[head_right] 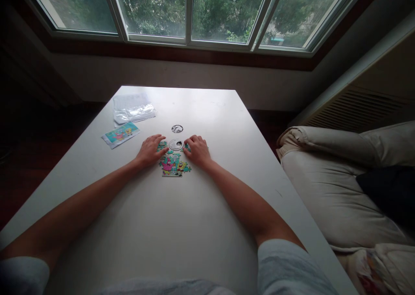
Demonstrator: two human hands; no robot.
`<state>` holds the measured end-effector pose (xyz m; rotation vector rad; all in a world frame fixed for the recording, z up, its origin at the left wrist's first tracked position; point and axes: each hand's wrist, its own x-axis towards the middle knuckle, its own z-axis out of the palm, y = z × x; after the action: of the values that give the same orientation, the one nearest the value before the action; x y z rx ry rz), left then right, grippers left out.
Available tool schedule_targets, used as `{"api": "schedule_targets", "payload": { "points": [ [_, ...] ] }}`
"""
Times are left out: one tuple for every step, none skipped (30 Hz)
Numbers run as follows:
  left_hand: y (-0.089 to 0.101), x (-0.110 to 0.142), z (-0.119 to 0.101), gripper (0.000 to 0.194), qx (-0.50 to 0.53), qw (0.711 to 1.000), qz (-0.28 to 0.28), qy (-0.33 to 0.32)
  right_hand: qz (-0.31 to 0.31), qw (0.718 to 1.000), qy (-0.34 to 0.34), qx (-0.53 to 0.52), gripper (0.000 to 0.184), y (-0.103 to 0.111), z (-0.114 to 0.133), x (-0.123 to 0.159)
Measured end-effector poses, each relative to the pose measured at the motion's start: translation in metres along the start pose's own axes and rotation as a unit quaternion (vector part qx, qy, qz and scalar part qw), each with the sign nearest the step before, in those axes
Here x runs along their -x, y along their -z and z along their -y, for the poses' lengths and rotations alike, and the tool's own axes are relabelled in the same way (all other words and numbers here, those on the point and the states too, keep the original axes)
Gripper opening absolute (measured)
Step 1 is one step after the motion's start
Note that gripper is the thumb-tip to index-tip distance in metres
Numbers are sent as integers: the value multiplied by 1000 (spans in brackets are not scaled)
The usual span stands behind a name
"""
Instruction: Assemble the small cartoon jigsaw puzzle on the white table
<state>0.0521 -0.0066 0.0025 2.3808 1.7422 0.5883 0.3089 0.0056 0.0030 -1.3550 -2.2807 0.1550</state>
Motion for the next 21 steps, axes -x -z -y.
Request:
{"api": "schedule_targets", "payload": {
  "points": [
    [0,-2,0,58,-3,1000,5,-6,1,1000,1,0,22,0,0,0],
    [-1,-3,0,62,-6,1000,9,-10,1,1000,2,0,22,1,1,0],
    [-1,-5,0,63,-8,1000,12,-15,2,1000,5,0,21,1,1,0],
    [-1,-6,1,63,-8,1000,16,-19,3,1000,8,0,21,1,1,0],
    [-1,-7,2,62,-7,1000,19,-24,5,1000,11,-1,20,1,2,0],
    [-1,-8,3,60,-4,999,23,-29,8,1000,14,-3,19,2,2,0],
    [0,-9,5,57,-1,999,28,-36,9,1000,18,-4,18,2,2,0],
    [1,-10,7,56,1,998,35,-44,11,1000,22,-5,17,2,3,0],
    [1,-11,9,54,2,998,42,-54,12,1000,27,-6,17,2,3,1],
    [2,-12,10,53,1,997,49,-65,11,999,33,-5,17,2,4,1],
    [3,-12,11,52,1,995,55,-79,11,999,40,-4,17,3,4,2],
    [5,-12,12,50,3,994,62,-94,12,999,47,-2,18,3,5,2],
    [6,-11,12,49,7,992,66,-109,13,998,53,0,20,3,6,3],
    [8,-10,12,48,15,990,68,-121,15,998,58,1,21,4,6,3],
    [10,-9,11,47,24,989,67,-129,18,998,60,2,21,4,7,4],
    [12,-7,10,46,32,989,66,-132,20,998,61,2,21,5,7,4],
    [13,-5,9,45,38,988,64,-132,22,998,60,1,19,5,7,4],
    [15,-3,9,45,40,989,61,-131,22,998,59,-1,17,5,7,4],
    [16,-1,8,44,39,989,59,-129,23,998,59,-3,15,5,7,4],
    [17,1,7,43,36,989,57,-128,22,998,58,-4,14,5,6,3],
    [18,2,7,41,33,990,56,-128,21,998,58,-5,13,5,6,3]
  ]
}}
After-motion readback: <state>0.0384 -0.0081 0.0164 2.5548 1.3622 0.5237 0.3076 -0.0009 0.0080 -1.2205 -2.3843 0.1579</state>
